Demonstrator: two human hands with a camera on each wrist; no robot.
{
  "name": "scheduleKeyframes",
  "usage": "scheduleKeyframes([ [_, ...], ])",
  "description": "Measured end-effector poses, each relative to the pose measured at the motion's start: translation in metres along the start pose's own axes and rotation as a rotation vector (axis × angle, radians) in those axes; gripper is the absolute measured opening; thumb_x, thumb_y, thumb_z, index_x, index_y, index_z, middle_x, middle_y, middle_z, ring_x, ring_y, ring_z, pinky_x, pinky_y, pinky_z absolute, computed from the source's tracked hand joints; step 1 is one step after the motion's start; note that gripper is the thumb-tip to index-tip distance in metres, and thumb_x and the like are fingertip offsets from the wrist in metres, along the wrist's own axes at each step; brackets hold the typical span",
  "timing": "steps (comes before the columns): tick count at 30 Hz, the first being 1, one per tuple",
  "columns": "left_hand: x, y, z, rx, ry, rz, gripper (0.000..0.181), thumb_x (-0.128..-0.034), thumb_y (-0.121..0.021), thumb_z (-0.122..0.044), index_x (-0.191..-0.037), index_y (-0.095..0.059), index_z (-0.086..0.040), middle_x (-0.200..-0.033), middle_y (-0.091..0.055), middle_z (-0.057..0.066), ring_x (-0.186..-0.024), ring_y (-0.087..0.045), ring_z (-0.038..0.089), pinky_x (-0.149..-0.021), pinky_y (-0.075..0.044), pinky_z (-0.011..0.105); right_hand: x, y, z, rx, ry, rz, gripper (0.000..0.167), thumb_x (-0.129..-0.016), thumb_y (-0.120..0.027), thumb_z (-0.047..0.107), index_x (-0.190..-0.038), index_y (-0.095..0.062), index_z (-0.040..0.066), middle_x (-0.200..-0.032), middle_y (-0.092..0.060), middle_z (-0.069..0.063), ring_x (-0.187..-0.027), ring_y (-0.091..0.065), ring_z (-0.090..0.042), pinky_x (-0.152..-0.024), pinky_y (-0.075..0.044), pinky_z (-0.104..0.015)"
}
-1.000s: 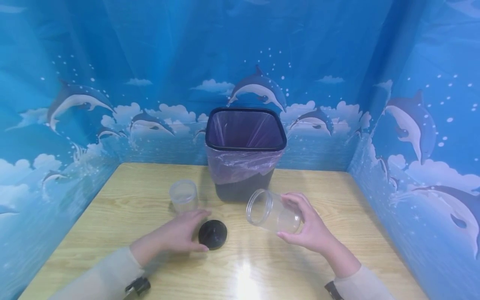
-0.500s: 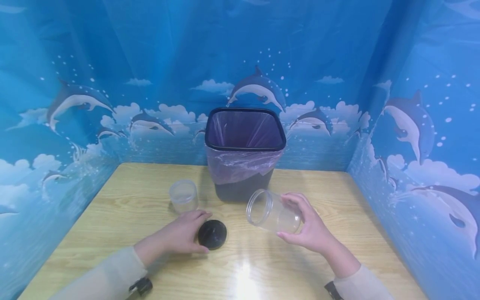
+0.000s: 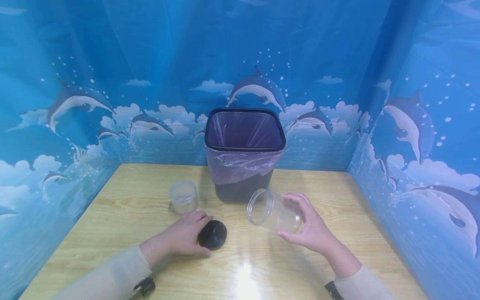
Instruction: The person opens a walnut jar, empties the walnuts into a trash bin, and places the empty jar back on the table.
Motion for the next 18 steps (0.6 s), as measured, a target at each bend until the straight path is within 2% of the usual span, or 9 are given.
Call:
scheduleKeyframes([
  [10,-0.004,-0.008,0.002,-0.05,0.002,0.011,0.106,-0.0706,-0.073,-0.074,-0.146,-0.048,-0.004,-0.132,-0.054,0.009,-0.127,-0.048,0.027,-0.114,-0.032,0.05,0.0,0.0,0.0,-0.003,0.005,0.003,0.097,-0.058,-0.086,-0.018,-0.142,-0.038,-0.011,-0.141,-0.043,-0.01,-0.132,-0.048,-0.016,-0.11,-0.037,-0.023],
  [18,-0.007,-0.011,0.003,-0.057,0.022,0.023,0.104,-0.071,-0.074,-0.073,-0.144,-0.049,-0.004,-0.132,-0.054,0.009,-0.127,-0.048,0.027,-0.114,-0.033,0.048,0.002,0.001,-0.002,0.005,-0.041,0.002,0.097,-0.059,-0.087,-0.015,-0.143,-0.039,-0.008,-0.141,-0.043,-0.006,-0.131,-0.048,-0.015,-0.107,-0.039,-0.024],
])
Point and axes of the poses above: each hand's wrist, its own x-axis away from the middle knuckle, its own y-axis out of the back of the hand, z = x × y, the point moved 3 cm from there along -x, towards the middle knuckle
